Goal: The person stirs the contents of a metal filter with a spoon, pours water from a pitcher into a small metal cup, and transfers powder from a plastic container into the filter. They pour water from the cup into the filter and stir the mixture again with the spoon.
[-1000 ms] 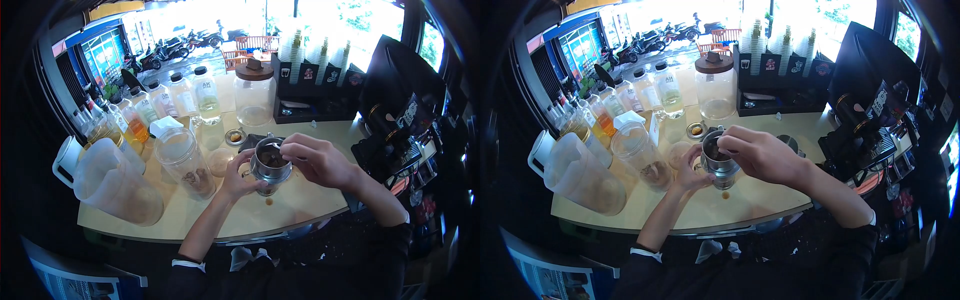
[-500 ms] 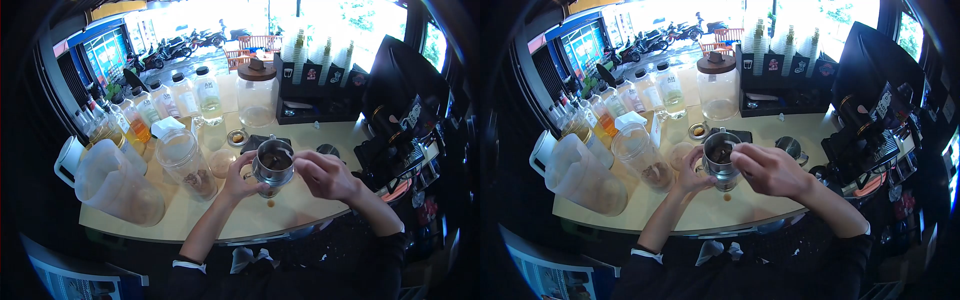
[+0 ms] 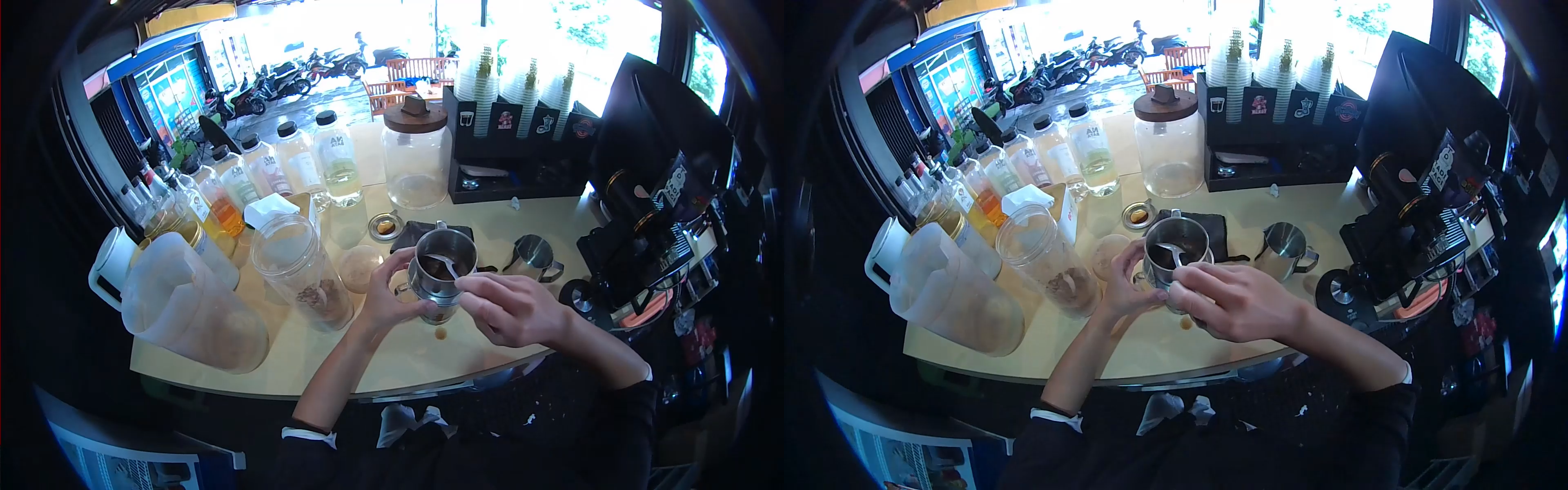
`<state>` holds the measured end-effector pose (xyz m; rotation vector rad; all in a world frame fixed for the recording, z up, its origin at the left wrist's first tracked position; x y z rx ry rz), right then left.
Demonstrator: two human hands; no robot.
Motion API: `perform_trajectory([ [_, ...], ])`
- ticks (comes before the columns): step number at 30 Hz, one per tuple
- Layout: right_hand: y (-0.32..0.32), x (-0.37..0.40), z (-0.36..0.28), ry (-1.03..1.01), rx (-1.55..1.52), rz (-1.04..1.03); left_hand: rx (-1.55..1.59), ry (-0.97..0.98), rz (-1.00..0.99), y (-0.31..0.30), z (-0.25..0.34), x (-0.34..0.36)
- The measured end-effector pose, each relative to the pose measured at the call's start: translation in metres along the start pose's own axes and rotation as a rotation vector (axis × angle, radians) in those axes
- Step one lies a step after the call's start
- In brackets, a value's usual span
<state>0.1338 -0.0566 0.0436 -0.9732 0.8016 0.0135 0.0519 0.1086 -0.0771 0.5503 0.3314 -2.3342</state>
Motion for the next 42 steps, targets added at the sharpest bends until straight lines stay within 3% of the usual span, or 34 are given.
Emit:
perform_trajectory([
  [6, -0.004, 0.007, 0.012, 0.183, 0.053, 0.010, -0.033, -0.013, 0.001, -0.001, -0.002, 0.000],
  [10, -0.007, 0.003, 0.005, 0.101, 0.006, 0.074, -0.036, 0.004, -0.001, -0.001, -0.002, 0.000],
  [22, -0.004, 0.014, 0.015, 0.198, 0.064, 0.040, -0.038, -0.001, 0.002, -0.001, -0.002, 0.001],
  [26, -0.005, 0.007, 0.003, 0.055, -0.042, 0.151, -0.031, -0.026, 0.003, 0.001, 0.004, 0.000],
  [30, -0.002, 0.021, 0.011, 0.169, 0.051, 0.080, -0.029, -0.053, 0.004, 0.001, 0.003, 0.001],
  [36, -0.006, 0.025, 0.008, 0.130, -0.015, 0.182, -0.042, -0.046, 0.011, 0.000, 0.000, 0.001],
  [38, -0.001, 0.032, 0.015, 0.242, -0.019, 0.105, -0.038, -0.045, 0.018, 0.000, 0.000, 0.002],
  [42, 0.002, 0.028, 0.003, 0.118, -0.070, 0.147, -0.055, -0.018, 0.008, -0.001, -0.002, 0.000],
])
Point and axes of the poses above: each hand's wrist, its own x-axis away from the middle knuckle, its own y-axis out of the palm, z = x × y, the point moved 6 cm from there along -x, towards the middle knuckle, and after that the axes turned 8 degrees about -y, right-handed, at the moved point
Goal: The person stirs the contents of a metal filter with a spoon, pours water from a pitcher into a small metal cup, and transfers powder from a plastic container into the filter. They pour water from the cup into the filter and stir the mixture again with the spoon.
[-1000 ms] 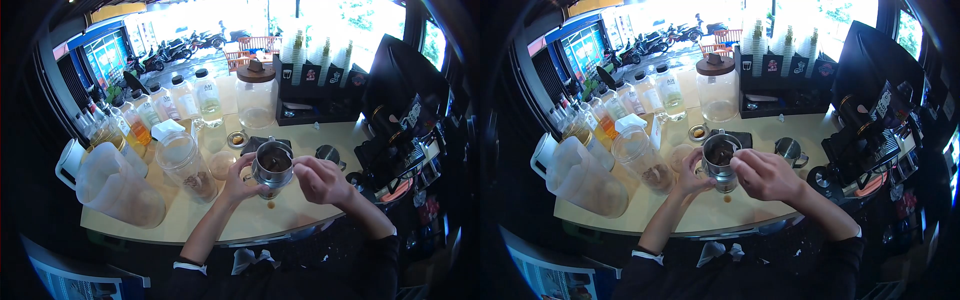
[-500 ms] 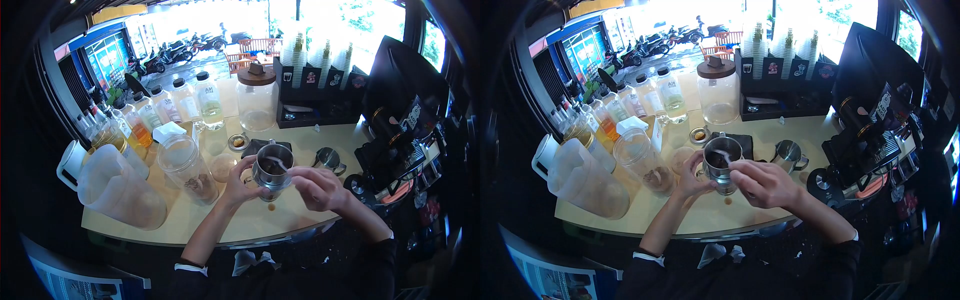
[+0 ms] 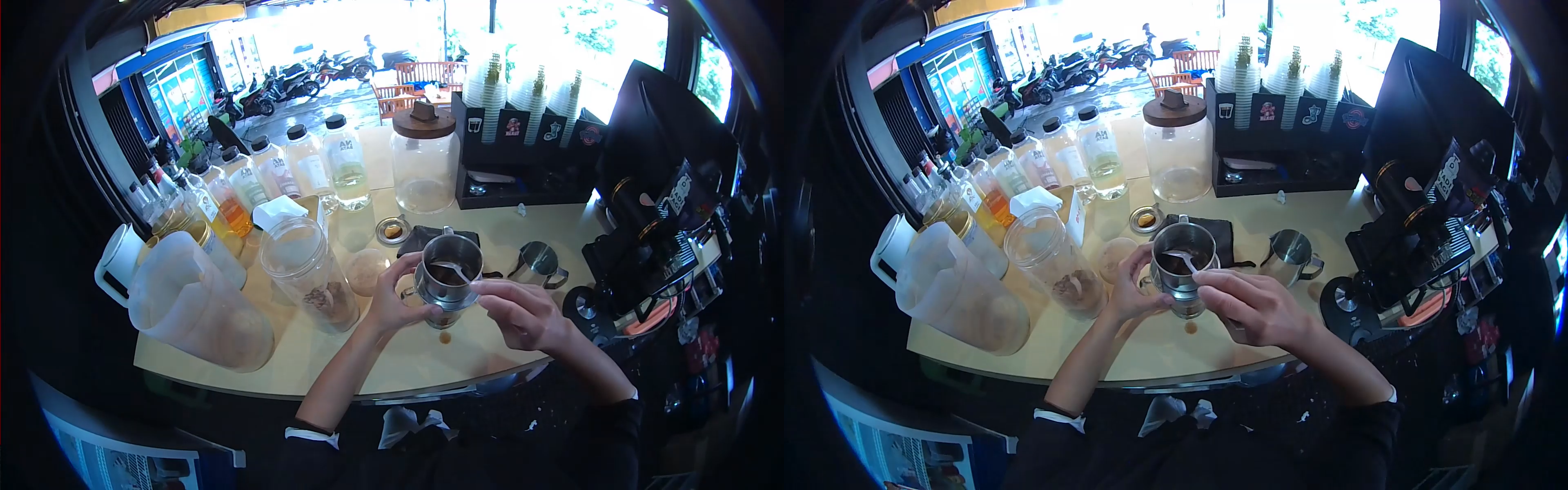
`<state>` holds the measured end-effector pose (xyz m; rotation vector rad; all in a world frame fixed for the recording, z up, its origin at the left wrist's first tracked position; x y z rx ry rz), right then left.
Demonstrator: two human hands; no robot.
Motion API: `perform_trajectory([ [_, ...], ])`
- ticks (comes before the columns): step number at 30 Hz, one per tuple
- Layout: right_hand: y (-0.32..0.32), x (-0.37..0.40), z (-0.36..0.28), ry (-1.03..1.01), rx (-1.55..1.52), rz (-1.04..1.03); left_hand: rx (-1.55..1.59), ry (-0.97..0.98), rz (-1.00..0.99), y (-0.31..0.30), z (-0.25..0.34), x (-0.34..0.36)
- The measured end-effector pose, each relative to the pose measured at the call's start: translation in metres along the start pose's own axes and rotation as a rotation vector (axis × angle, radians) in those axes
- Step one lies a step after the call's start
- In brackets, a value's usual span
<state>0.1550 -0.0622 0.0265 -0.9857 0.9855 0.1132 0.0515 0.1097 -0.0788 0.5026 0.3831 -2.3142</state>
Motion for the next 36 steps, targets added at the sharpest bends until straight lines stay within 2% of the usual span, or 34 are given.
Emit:
perform_trajectory([
  [4, -0.005, 0.003, 0.004, 0.040, 0.107, -0.016, -0.014, 0.005, -0.011, -0.001, -0.004, 0.001],
  [8, 0.004, 0.005, -0.006, -0.025, 0.030, -0.048, 0.001, 0.002, -0.006, 0.000, -0.004, 0.000],
  [13, -0.004, 0.009, 0.005, 0.035, 0.070, 0.046, -0.001, -0.021, 0.001, 0.001, 0.000, 0.001],
  [18, 0.002, 0.006, -0.002, -0.014, -0.017, 0.021, 0.003, -0.006, -0.004, 0.000, -0.004, 0.000],
  [22, -0.001, 0.006, 0.005, 0.100, 0.035, 0.071, -0.018, 0.006, -0.011, -0.001, -0.005, 0.000],
  [25, -0.001, 0.004, 0.000, 0.109, -0.057, 0.087, -0.006, -0.001, 0.001, 0.000, -0.001, 0.001],
  [27, -0.005, 0.009, 0.008, 0.185, -0.110, 0.166, -0.011, -0.008, 0.002, 0.000, -0.001, 0.001],
  [30, -0.004, 0.014, 0.015, 0.267, -0.096, 0.143, 0.003, 0.003, 0.000, 0.000, 0.001, 0.000],
  [34, -0.007, 0.006, 0.004, 0.209, -0.149, 0.126, 0.010, 0.000, 0.002, 0.000, -0.001, 0.000],
  [36, -0.007, 0.010, 0.009, 0.242, -0.135, 0.153, -0.006, -0.009, -0.011, 0.000, -0.003, 0.000],
])
Point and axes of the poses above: each hand's wrist, its own x-axis away from the middle knuckle, its own y-axis out of the palm, z = x × y, the point moved 6 cm from there along -x, towards the middle knuckle, and after that the axes turned 8 degrees about -y, right-handed, at the moved point
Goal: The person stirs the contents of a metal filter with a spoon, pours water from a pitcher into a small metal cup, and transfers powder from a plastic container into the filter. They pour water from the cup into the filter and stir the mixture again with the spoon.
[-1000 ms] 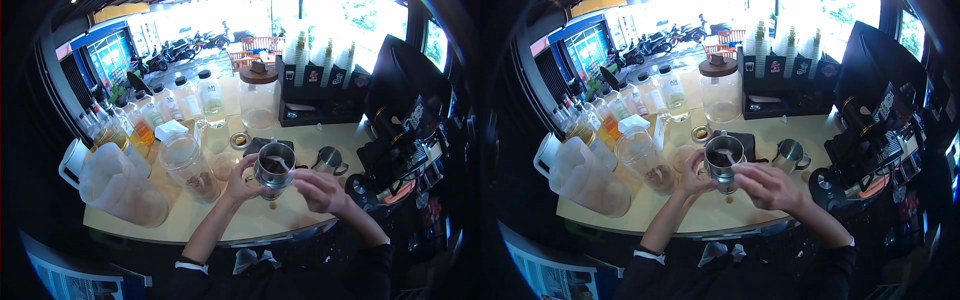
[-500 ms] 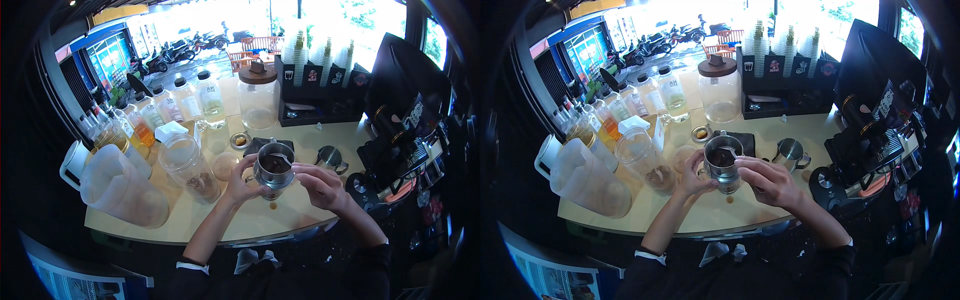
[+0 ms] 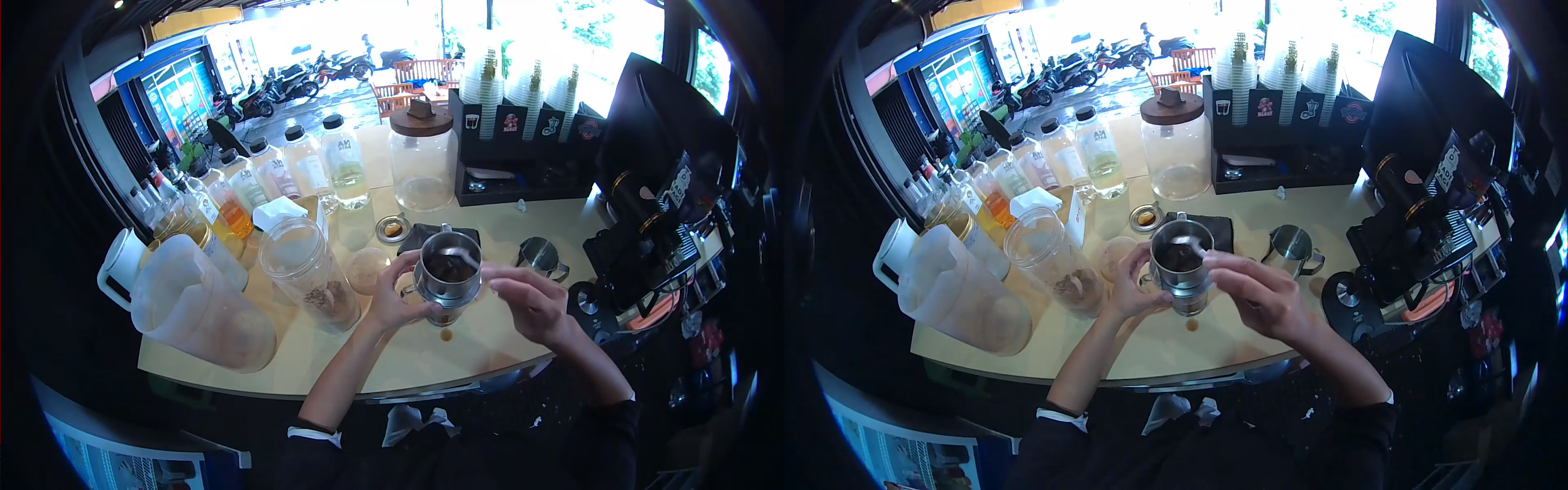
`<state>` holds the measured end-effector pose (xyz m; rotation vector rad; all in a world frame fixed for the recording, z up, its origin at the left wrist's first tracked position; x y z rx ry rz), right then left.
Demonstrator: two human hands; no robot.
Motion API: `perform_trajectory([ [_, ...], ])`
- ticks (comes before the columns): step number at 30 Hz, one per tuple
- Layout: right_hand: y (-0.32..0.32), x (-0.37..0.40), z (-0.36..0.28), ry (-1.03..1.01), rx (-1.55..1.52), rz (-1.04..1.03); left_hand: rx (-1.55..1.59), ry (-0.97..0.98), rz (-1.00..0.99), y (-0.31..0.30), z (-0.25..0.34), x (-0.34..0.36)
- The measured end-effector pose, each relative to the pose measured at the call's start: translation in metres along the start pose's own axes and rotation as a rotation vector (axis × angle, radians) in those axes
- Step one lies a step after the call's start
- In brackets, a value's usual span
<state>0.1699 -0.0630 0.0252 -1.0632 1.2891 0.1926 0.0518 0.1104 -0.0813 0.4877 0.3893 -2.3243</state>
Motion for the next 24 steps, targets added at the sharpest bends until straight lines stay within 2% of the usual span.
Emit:
perform_trajectory([
  [8, -0.004, -0.003, 0.005, 0.119, -0.061, 0.028, -0.010, 0.002, 0.002, -0.002, -0.004, 0.000],
  [10, -0.006, -0.006, 0.011, 0.143, 0.047, 0.019, -0.011, 0.004, -0.013, 0.000, -0.006, 0.001],
  [14, -0.004, -0.007, 0.003, 0.148, -0.083, -0.024, -0.003, 0.002, -0.003, -0.001, -0.007, 0.000],
  [20, -0.011, -0.016, 0.009, 0.147, 0.016, -0.096, 0.001, 0.004, 0.005, -0.001, -0.007, 0.000],
  [21, -0.008, -0.018, 0.004, 0.077, -0.005, -0.084, 0.002, 0.001, 0.009, -0.002, -0.008, 0.000],
  [24, -0.008, -0.019, 0.001, 0.076, -0.045, -0.092, 0.004, 0.004, 0.008, -0.002, -0.008, 0.000],
])
Point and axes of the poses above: each hand's wrist, its own x-axis away from the middle knuckle, its own y-axis out of the palm, z = x × y, the point moved 6 cm from there along -x, towards the middle knuckle, and after that the axes turned 8 degrees about -y, right-handed, at the moved point
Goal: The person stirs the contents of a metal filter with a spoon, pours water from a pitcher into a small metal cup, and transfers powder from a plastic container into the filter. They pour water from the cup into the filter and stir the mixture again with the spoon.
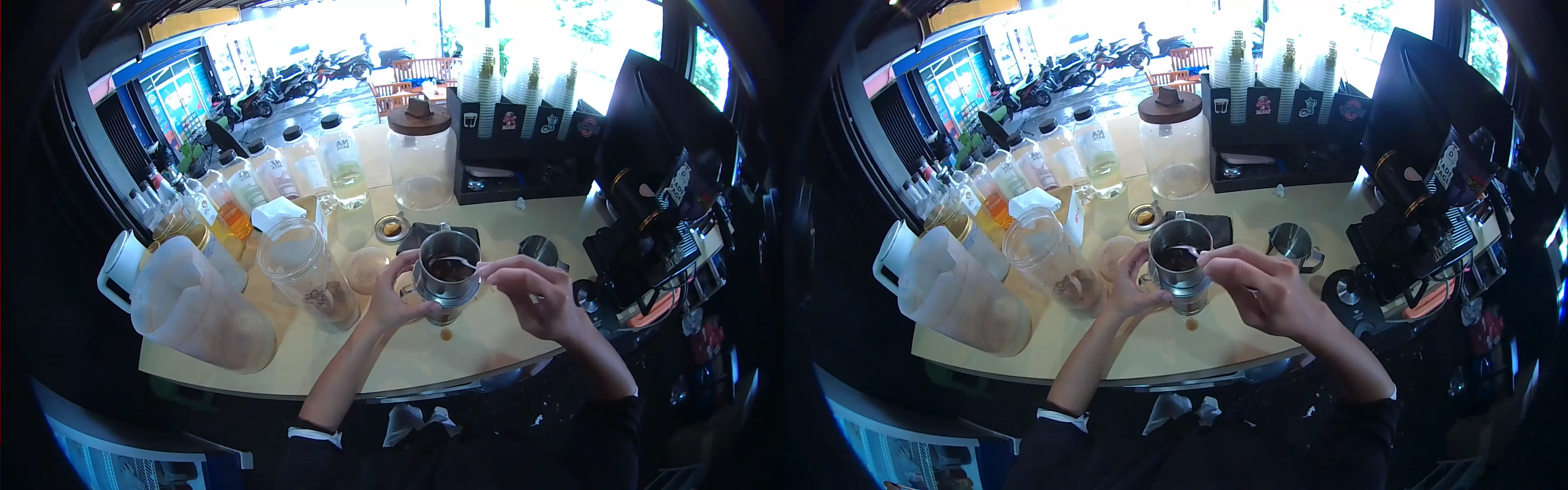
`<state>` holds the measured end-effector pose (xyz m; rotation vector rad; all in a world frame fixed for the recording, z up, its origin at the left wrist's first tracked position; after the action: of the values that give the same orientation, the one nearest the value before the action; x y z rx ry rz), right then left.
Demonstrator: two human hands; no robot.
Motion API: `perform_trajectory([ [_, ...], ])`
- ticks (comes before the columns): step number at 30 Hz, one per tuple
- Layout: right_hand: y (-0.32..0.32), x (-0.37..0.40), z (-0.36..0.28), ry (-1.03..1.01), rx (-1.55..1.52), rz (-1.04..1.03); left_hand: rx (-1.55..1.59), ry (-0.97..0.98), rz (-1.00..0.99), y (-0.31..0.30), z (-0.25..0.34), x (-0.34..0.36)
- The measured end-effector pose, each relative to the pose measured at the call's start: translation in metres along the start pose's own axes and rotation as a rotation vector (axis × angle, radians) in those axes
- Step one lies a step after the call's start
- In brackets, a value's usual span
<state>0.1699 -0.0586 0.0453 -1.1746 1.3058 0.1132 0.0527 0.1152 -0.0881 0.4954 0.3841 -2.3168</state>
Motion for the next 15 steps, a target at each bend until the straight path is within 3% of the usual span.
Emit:
perform_trajectory([
  [4, 0.007, -0.003, 0.002, -0.006, 0.114, -0.080, 0.008, -0.003, -0.014, 0.002, 0.003, 0.001],
  [5, 0.012, 0.001, 0.001, -0.094, 0.085, -0.009, 0.006, -0.003, -0.011, 0.002, 0.003, 0.001],
  [15, 0.013, 0.005, -0.008, -0.071, 0.091, 0.014, -0.006, -0.015, -0.012, 0.002, 0.006, 0.000],
])
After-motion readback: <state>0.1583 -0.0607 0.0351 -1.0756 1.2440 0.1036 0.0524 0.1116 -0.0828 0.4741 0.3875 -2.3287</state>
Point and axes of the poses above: each hand's wrist, its own x-axis away from the middle knuckle, its own y-axis out of the palm, z = x × y, the point moved 6 cm from there along -x, towards the middle knuckle, and after that the axes turned 8 degrees about -y, right-handed, at the moved point
